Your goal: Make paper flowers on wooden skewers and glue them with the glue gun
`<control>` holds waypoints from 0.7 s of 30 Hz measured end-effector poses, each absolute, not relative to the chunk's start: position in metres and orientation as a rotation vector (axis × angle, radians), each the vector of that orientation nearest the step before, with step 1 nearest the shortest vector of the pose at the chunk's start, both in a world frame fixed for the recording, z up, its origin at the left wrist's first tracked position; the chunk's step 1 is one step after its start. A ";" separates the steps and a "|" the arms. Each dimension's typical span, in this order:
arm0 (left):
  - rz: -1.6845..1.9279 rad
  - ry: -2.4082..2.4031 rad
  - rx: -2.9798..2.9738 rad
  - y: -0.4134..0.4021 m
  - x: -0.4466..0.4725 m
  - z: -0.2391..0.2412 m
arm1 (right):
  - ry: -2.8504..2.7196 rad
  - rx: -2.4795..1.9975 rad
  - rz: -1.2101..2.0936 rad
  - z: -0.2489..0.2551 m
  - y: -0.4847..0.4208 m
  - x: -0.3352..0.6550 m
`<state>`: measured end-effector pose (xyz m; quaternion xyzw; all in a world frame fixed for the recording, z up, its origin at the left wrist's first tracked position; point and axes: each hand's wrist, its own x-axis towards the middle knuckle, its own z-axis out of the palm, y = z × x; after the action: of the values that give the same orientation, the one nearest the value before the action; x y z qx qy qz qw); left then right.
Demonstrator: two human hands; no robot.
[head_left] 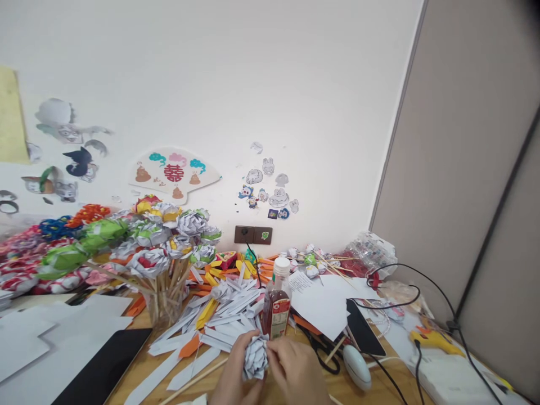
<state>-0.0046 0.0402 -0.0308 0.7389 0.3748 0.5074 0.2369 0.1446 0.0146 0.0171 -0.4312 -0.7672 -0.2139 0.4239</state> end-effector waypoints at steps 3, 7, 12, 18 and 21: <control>1.397 1.011 1.990 0.039 -0.002 -0.028 | -1.885 -1.089 -0.502 0.019 0.013 0.144; 1.521 1.015 1.925 0.037 0.004 -0.026 | -1.847 -1.161 -0.549 0.023 0.011 0.144; 1.489 0.999 1.932 0.036 0.006 -0.027 | -1.904 -1.160 -0.614 0.020 0.009 0.144; 1.564 1.006 1.881 0.036 0.009 -0.030 | -1.828 -1.123 -0.560 0.015 0.012 0.141; 1.564 1.014 1.866 0.036 0.009 -0.031 | -1.806 -1.103 -0.508 0.015 0.012 0.140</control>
<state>0.0094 0.0360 -0.0313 0.6853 0.3722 0.5742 0.2495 0.1400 0.0124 0.0154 -0.4489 -0.7350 -0.2067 0.4643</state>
